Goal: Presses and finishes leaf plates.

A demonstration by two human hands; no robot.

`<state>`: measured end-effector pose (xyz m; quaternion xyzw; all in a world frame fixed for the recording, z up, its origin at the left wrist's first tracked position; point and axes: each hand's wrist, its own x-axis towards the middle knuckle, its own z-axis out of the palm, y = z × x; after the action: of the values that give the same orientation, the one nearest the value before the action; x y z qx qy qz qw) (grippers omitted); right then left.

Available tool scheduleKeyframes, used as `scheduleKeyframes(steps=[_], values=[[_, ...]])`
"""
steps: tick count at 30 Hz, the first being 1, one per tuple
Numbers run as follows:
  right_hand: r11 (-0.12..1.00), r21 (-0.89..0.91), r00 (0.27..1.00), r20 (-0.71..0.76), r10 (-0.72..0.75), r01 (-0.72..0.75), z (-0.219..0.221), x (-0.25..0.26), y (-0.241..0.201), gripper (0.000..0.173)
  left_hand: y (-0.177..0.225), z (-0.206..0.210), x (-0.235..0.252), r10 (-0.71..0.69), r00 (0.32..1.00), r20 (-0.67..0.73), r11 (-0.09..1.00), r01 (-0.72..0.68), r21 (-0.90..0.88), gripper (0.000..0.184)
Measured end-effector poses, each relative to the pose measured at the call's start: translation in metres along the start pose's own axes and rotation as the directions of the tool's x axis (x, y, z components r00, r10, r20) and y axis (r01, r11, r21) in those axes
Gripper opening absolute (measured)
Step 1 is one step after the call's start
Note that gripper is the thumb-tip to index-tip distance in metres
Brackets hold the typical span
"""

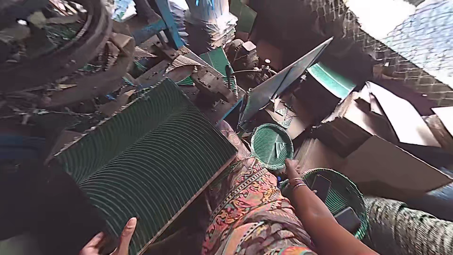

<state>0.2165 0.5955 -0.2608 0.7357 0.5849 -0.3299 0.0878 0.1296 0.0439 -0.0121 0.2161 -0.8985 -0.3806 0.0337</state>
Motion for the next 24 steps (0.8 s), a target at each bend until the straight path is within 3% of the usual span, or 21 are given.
scheduleKeyframes(steps=[2, 4, 5, 7, 9, 11, 13, 16, 21, 23, 24], values=[[0.980, 0.002, 0.975, -0.098, -0.198, 0.200, -0.003, -0.006, -0.026, 0.065, 0.004, -0.004, 0.001, -0.044, 0.999, -0.032, 0.998, 0.042, -0.051, 0.058], [0.890, 0.037, 0.881, -0.161, -0.444, 0.455, -0.010, -0.012, -0.063, 0.058, 0.004, -0.009, 0.002, -0.016, 0.996, -0.088, 0.998, 0.011, -0.063, 0.045], [0.808, 0.050, 0.801, -0.176, -0.572, 0.587, -0.015, -0.021, -0.085, 0.056, 0.001, -0.011, 0.004, 0.025, 0.988, -0.151, 0.998, -0.033, -0.050, 0.041], [0.565, 0.106, 0.572, -0.244, -0.783, 0.818, -0.024, -0.045, -0.125, 0.051, 0.000, -0.014, 0.004, 0.131, 0.946, -0.298, 0.991, -0.135, 0.008, 0.039], [0.320, 0.192, 0.367, -0.323, -0.872, 0.928, -0.032, -0.072, -0.159, 0.049, 0.012, -0.019, 0.000, 0.241, 0.885, -0.398, 0.970, -0.238, 0.058, 0.039], [0.150, 0.239, 0.238, -0.403, -0.884, 0.959, -0.042, -0.105, -0.182, 0.049, 0.028, -0.028, -0.006, 0.305, 0.842, -0.446, 0.937, -0.349, -0.018, 0.037], [0.067, 0.271, 0.188, -0.448, -0.874, 0.960, -0.046, -0.135, -0.201, 0.048, 0.048, -0.037, -0.005, 0.280, 0.857, -0.432, 0.905, -0.386, -0.179, 0.033], [0.033, 0.303, 0.178, -0.466, -0.867, 0.952, -0.042, -0.162, -0.214, 0.046, 0.075, -0.047, 0.025, 0.161, 0.909, -0.384, 0.891, -0.301, -0.340, 0.039], [-0.007, 0.368, 0.180, -0.471, -0.863, 0.930, -0.035, -0.186, -0.216, 0.048, 0.119, -0.044, 0.164, -0.007, 0.969, -0.249, 0.771, -0.153, -0.618, 0.048], [-0.009, 0.411, 0.202, -0.465, -0.862, 0.912, -0.036, -0.195, -0.212, 0.047, 0.141, -0.041, 0.219, 0.050, 0.958, -0.281, 0.726, -0.228, -0.649, 0.048], [-0.014, 0.429, 0.206, -0.462, -0.863, 0.903, -0.038, -0.200, -0.210, 0.047, 0.161, -0.041, 0.232, 0.104, 0.926, -0.363, 0.709, -0.325, -0.626, 0.047]])
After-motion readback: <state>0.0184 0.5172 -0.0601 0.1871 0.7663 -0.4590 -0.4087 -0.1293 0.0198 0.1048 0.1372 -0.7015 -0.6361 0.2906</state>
